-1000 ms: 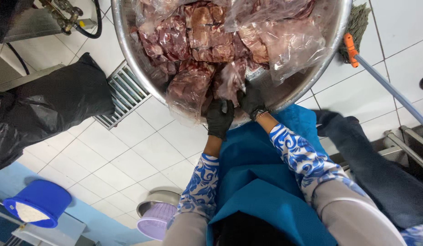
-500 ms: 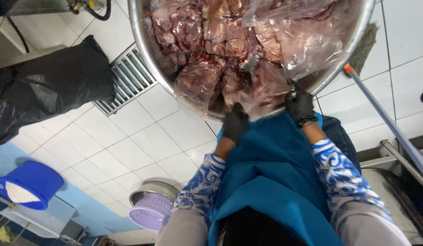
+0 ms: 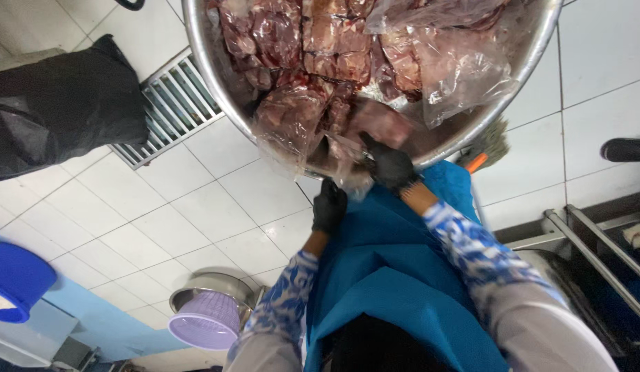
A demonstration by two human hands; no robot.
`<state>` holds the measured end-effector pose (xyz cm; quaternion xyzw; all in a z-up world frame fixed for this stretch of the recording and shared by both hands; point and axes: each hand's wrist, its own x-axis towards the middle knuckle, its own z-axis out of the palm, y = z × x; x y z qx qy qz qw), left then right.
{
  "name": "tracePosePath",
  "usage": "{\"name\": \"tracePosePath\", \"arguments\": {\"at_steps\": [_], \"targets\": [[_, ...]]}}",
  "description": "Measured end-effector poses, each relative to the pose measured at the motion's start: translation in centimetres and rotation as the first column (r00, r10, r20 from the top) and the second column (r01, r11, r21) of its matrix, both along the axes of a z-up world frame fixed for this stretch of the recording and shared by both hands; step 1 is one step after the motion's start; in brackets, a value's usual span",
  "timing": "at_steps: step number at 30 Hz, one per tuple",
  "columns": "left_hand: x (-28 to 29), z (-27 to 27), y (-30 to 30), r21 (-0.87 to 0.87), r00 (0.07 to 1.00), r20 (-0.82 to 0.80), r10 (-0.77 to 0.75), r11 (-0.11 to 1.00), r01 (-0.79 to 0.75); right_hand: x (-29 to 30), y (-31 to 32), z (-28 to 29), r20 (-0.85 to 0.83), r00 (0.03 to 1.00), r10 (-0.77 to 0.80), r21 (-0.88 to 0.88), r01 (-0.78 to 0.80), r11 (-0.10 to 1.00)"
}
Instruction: The person sorts and organizes vacuum-sealed packages of raw meat inside a large stainless steel bowl. They use gloved hands to pick up, inspect, and rearrange the packages, occasionally using a knife to assist in moving the items. The task involves repetitive handling of the meat packages within the bowl.
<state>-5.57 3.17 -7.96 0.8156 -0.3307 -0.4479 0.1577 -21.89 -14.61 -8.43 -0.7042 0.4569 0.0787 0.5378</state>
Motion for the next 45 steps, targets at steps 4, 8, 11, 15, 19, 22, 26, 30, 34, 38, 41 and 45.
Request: {"name": "tracePosePath", "arguments": {"at_steps": [4,8,11,15,19,22,26,30,34,38,41,45], "targets": [[0.2,-6.5,-2.8,-0.011,0.997,0.081,0.009,1.000,-0.008,-1.9,0.3,-4.5,-0.206,0.977,0.063,-0.086,-0.082,0.993],[0.2,-6.1,-5.1,0.009,0.992,0.119,-0.052,0.999,0.051,-9.1,-5.9,-4.0,-0.383,0.922,-0.060,-0.514,-0.159,0.843],[1.2,-2.4,-7.3,0.200,0.992,0.116,-0.045,0.980,0.021,-12.9,-12.5,-3.3,-0.552,0.826,-0.114,-0.354,-0.108,0.929],[-0.9,0.0,-9.9,-0.309,0.991,0.132,0.026,0.951,0.017,-15.0,-17.0,-4.2,-0.679,0.732,0.063,-0.291,-0.347,0.891],[-6.9,-8.3,-16.9,-0.340,0.975,-0.221,0.007,0.937,-0.084,-15.2,-20.7,-5.7,-0.661,0.750,-0.008,-0.392,-0.337,0.856],[-10.1,-16.4,-22.6,-0.355,0.999,0.022,-0.048,0.933,0.053,-15.0,-23.8,-7.2,-0.643,0.765,-0.027,-0.346,-0.260,0.901],[-11.0,-21.0,-27.5,0.015,0.971,-0.043,0.236,0.972,-0.236,-14.5,-26.9,-10.0,-0.668,0.744,-0.024,-0.320,-0.258,0.912],[-11.0,-20.3,-30.9,0.190,0.880,-0.257,0.399,0.914,-0.359,-14.0,-28.4,-12.4,-0.634,0.773,-0.021,-0.346,-0.260,0.901],[-11.6,-17.2,-30.1,0.182,0.768,-0.442,0.463,0.885,-0.429,-15.3,-27.9,-13.5,-0.627,0.779,-0.002,-0.336,-0.268,0.903],[-11.8,-11.4,-25.9,0.110,0.718,-0.524,0.459,0.872,-0.477,-15.5,-27.7,-14.0,-0.589,0.808,0.001,-0.386,-0.283,0.878],[-10.9,-6.1,-21.5,0.064,0.713,-0.546,0.441,0.870,-0.489,-14.0,-27.4,-14.5,-0.630,0.771,-0.094,-0.271,-0.105,0.957],[-5.4,0.1,-15.0,0.091,0.790,-0.570,0.224,0.973,-0.210,-12.6,-24.9,-12.3,-0.619,0.785,0.018,-0.248,-0.217,0.944]]}}
